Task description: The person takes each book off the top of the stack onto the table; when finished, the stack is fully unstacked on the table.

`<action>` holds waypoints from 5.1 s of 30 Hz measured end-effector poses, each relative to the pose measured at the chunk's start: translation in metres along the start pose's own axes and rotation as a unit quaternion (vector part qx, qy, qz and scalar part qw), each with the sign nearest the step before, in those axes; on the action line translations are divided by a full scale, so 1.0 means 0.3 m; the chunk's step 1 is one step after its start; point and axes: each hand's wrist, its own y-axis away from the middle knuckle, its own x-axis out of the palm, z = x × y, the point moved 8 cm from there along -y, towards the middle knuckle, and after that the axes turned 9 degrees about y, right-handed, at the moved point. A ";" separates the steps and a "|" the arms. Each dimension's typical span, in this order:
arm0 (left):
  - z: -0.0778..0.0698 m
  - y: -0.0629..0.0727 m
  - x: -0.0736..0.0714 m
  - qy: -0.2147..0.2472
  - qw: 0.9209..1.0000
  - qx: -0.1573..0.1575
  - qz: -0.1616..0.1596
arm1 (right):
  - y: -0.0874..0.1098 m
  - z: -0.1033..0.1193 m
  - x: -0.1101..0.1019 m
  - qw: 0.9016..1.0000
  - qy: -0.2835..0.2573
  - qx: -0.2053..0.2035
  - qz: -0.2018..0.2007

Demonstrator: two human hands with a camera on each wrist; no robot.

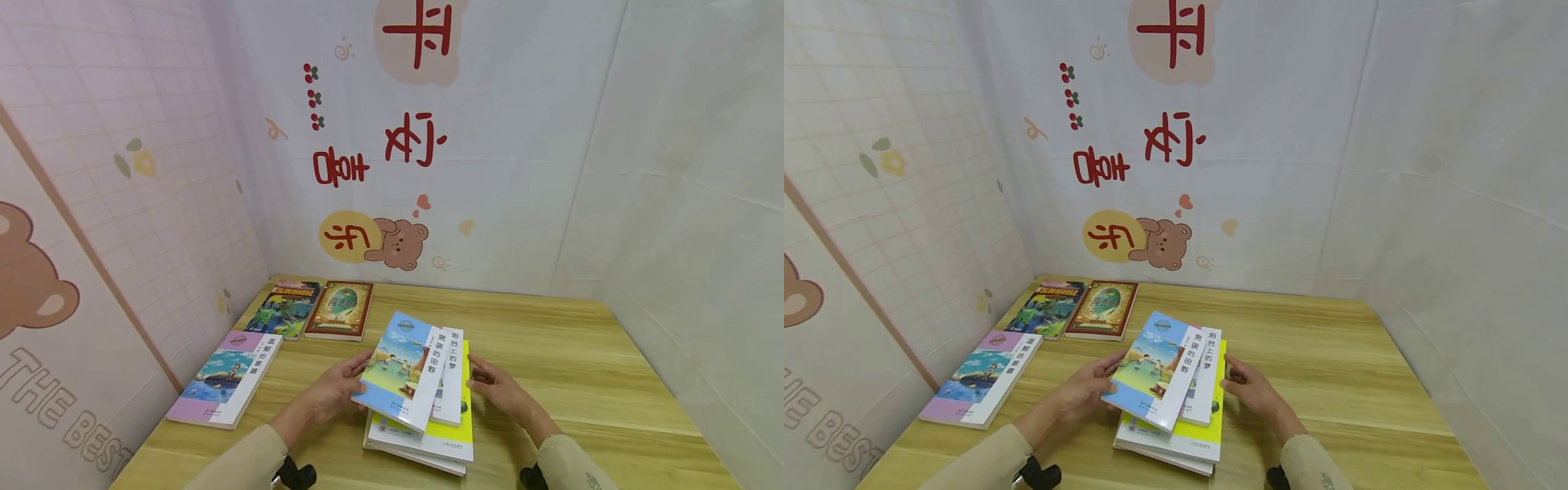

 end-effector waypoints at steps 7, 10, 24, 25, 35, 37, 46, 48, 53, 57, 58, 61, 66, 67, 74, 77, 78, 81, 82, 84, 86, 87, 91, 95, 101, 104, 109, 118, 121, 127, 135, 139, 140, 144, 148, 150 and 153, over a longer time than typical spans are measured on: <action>-0.056 0.031 -0.034 -0.009 1.000 0.022 -0.009 | 0.000 -0.001 0.001 1.000 0.000 -0.001 0.001; -0.077 0.047 -0.057 -0.012 0.999 0.030 -0.012 | -0.001 -0.002 0.001 1.000 -0.003 -0.002 0.004; -0.192 0.197 -0.202 -0.052 0.995 0.043 -0.071 | -0.006 -0.008 0.002 1.000 -0.017 -0.007 0.012; -0.196 0.210 -0.214 -0.058 0.995 0.042 -0.073 | -0.007 -0.008 0.002 1.000 -0.017 -0.007 0.012; -0.179 0.323 -0.311 -0.069 0.992 0.005 -0.106 | -0.008 -0.009 0.004 1.000 -0.014 -0.007 0.010; -0.166 0.340 -0.330 -0.069 0.991 -0.006 -0.115 | -0.007 -0.008 0.004 1.000 -0.013 -0.006 0.009; -0.111 0.387 -0.389 -0.095 0.986 -0.037 -0.130 | -0.001 0.001 0.002 1.000 -0.012 -0.001 0.010; -0.111 0.390 -0.395 -0.102 0.985 -0.037 -0.130 | -0.001 0.001 0.001 1.000 -0.014 -0.002 0.010; -0.115 0.390 -0.412 -0.114 0.982 -0.041 -0.142 | -0.001 -0.004 -0.001 1.000 -0.016 0.000 0.008; -0.114 0.393 -0.432 -0.136 0.975 -0.054 -0.164 | -0.003 -0.009 0.000 1.000 -0.015 0.000 0.009; -0.114 0.392 -0.437 -0.141 0.974 -0.057 -0.170 | -0.004 -0.009 0.000 1.000 -0.015 -0.001 0.008; -0.118 0.385 -0.450 -0.154 0.967 -0.060 -0.193 | -0.005 -0.010 0.001 1.000 -0.012 -0.001 0.007; -0.146 0.373 -0.457 -0.252 0.933 -0.058 -0.249 | -0.006 -0.007 0.002 1.000 -0.010 -0.001 0.005; -0.155 0.373 -0.453 -0.281 0.923 -0.054 -0.258 | -0.007 -0.007 0.002 1.000 -0.010 -0.001 0.005; -0.200 0.349 -0.414 -0.358 0.890 -0.009 -0.282 | -0.008 -0.008 0.003 1.000 -0.012 0.003 0.005; -0.212 0.326 -0.396 -0.353 0.890 -0.001 -0.289 | -0.006 -0.010 0.004 1.000 -0.012 0.004 0.005; -0.219 0.319 -0.381 -0.352 0.890 0.002 -0.290 | -0.005 -0.010 0.004 1.000 -0.013 0.004 0.005; -0.227 0.294 -0.338 -0.332 0.901 0.017 -0.277 | -0.005 -0.009 0.004 1.000 -0.011 0.002 0.006; -0.226 0.283 -0.324 -0.325 0.905 0.020 -0.272 | -0.005 -0.008 0.004 1.000 -0.011 0.001 0.006; -0.221 0.262 -0.302 -0.310 0.911 0.019 -0.270 | -0.005 -0.006 0.004 1.000 -0.011 0.000 0.006; -0.214 0.235 -0.280 -0.295 0.918 0.017 -0.264 | -0.006 -0.006 0.003 1.000 -0.011 -0.001 0.005; -0.211 0.221 -0.269 -0.290 0.920 0.018 -0.264 | -0.005 -0.006 0.003 1.000 -0.012 -0.001 0.005; -0.197 0.161 -0.218 -0.269 0.927 0.018 -0.261 | -0.007 -0.005 0.002 1.000 -0.012 -0.001 0.006; -0.178 0.105 -0.150 -0.253 0.934 0.026 -0.252 | -0.008 -0.002 0.002 1.000 -0.014 -0.002 0.008; -0.125 0.029 -0.052 -0.224 0.951 0.044 -0.211 | -0.005 -0.002 -0.001 1.000 -0.012 0.002 0.004; -0.094 0.001 -0.019 -0.230 0.953 0.046 -0.191 | -0.003 -0.001 0.000 1.000 -0.010 0.001 0.004; -0.048 -0.035 0.022 -0.237 0.956 0.041 -0.167 | -0.003 0.002 0.001 1.000 -0.010 -0.002 0.005; -0.001 -0.078 0.050 -0.267 0.949 0.042 -0.165 | -0.005 0.004 0.003 1.000 -0.011 -0.002 0.007; 0.013 -0.086 0.054 -0.281 0.944 0.034 -0.170 | -0.007 0.007 0.003 1.000 -0.012 -0.004 0.008; 0.033 -0.092 0.060 -0.290 0.941 0.031 -0.170 | -0.007 0.008 0.004 1.000 -0.014 -0.003 0.008; 0.043 -0.095 0.090 -0.306 0.940 0.028 -0.150 | -0.003 0.004 0.002 1.000 -0.005 -0.002 0.010; 0.046 -0.096 0.094 -0.302 0.942 0.028 -0.146 | -0.007 -0.003 0.001 1.000 -0.009 0.001 0.006; 0.046 -0.097 0.093 -0.302 0.942 0.029 -0.145 | -0.008 -0.004 0.000 1.000 -0.009 0.001 0.005; 0.039 -0.097 0.088 -0.305 0.941 0.033 -0.142 | -0.010 -0.006 -0.001 1.000 -0.007 0.002 0.004; 0.030 -0.094 0.071 -0.294 0.943 0.030 -0.152 | -0.008 -0.004 -0.003 1.000 -0.002 0.003 0.003; 0.027 -0.090 0.061 -0.285 0.945 0.029 -0.156 | -0.007 -0.003 -0.004 1.000 -0.001 0.003 0.002; 0.023 -0.081 0.052 -0.274 0.949 0.034 -0.155 | -0.006 0.001 -0.004 1.000 0.002 0.002 0.002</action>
